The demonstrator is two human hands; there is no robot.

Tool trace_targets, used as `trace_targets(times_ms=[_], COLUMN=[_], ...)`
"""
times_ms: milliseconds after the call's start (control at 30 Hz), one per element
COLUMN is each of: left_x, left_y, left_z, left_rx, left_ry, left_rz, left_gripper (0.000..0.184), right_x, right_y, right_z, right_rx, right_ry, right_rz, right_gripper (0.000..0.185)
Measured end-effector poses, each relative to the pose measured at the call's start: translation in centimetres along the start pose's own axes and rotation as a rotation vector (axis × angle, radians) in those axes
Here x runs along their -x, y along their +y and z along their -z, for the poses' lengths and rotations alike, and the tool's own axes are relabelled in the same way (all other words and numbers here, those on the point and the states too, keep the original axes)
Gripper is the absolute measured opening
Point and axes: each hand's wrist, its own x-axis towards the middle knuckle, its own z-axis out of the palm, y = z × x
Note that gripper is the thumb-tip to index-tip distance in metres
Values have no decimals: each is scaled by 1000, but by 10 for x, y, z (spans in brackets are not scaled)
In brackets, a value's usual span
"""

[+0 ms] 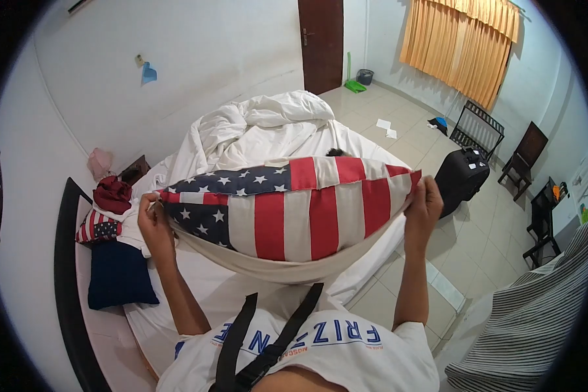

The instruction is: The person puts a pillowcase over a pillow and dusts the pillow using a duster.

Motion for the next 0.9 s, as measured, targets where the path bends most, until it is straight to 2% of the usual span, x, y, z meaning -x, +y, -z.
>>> trace_targets(times_ms=[33,133,200,233,267,300,400,467,500,533,567,600,700,767,800,833,867,900], left_x=[-2,1,5,5,6,5,4,5,8,7,3,1,0,4,3,4,4,2], left_y=[9,21,14,9,6,5,12,12,13,11,9,8,15,15,16,17,18,17], left_z=[4,15,13,17,21,24,25,24,20,23,28,31,31,26,27,29,30,41], left_rx=[-1,-16,-37,-89,-102,-111,-71,-28,-59,-111,-163,-211,-147,-81,-147,-212,-275,-284], left_ry=[32,99,120,63,73,87,192,240,263,185,107,33,215,362,288,214,137,114], left_rz=[-5,-42,-109,-19,-46,-79,-189,-232,-144,-131,-120,-114,-237,-264,-227,-188,-151,-75], left_gripper=[18,20,22,21,21,20,19,19,19,19,19,19,22,22,22,21,21,20], right_x=[-3,-1,0,0,0,1,0,2,1,3,5,7,6,8,9,5,10,8], right_y=[-5,-26,-12,-5,-2,-8,-21,-22,-18,-16,-23,-24,-37,-39,-39,-27,-33,-25], right_z=[7,11,9,12,14,18,24,20,15,12,14,18,21,17,16,12,9,19], right_rx=[23,-25,-2,45,89,61,163,188,223,258,163,183,207,119,77,242,250,260], right_ry=[-26,86,101,77,55,50,180,180,158,135,12,24,101,188,232,282,110,83], right_rz=[-32,69,66,59,54,-47,117,203,246,287,-41,2,143,155,157,282,179,175], right_gripper=[32,34,36,36,36,36,35,34,34,34,33,33,33,33,33,33,32,32])
